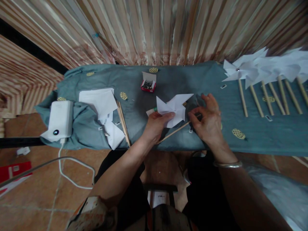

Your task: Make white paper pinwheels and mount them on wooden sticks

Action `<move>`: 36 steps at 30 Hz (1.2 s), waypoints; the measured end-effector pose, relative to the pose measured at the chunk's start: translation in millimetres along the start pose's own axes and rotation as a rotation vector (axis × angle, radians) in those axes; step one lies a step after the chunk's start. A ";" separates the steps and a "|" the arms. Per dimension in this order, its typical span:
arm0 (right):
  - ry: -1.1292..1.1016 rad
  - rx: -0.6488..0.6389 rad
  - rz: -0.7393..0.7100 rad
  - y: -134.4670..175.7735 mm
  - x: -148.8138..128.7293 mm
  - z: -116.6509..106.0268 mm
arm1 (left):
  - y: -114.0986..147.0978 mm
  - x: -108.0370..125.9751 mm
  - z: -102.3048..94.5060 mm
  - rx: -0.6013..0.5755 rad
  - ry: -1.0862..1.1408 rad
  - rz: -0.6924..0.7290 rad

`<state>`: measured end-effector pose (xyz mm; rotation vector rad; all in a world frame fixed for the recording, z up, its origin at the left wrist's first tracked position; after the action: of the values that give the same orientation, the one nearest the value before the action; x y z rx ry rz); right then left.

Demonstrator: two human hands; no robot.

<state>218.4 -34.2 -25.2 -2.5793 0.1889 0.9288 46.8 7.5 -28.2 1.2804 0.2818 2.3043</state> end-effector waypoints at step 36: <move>-1.107 -0.193 0.594 1.1 -20.0 -9.0 | 7.5 2.2 3.6 -0.070 -0.082 -0.053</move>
<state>207.9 -39.0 -6.4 -1.7666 0.5555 2.4948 46.5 2.0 -21.6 1.3138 0.2030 2.1917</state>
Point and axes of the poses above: each hand's wrist, its own y-axis away from the middle knuckle, its own z-axis out of the palm, x = y × z, the point moved 2 cm from there along -y, towards the middle knuckle
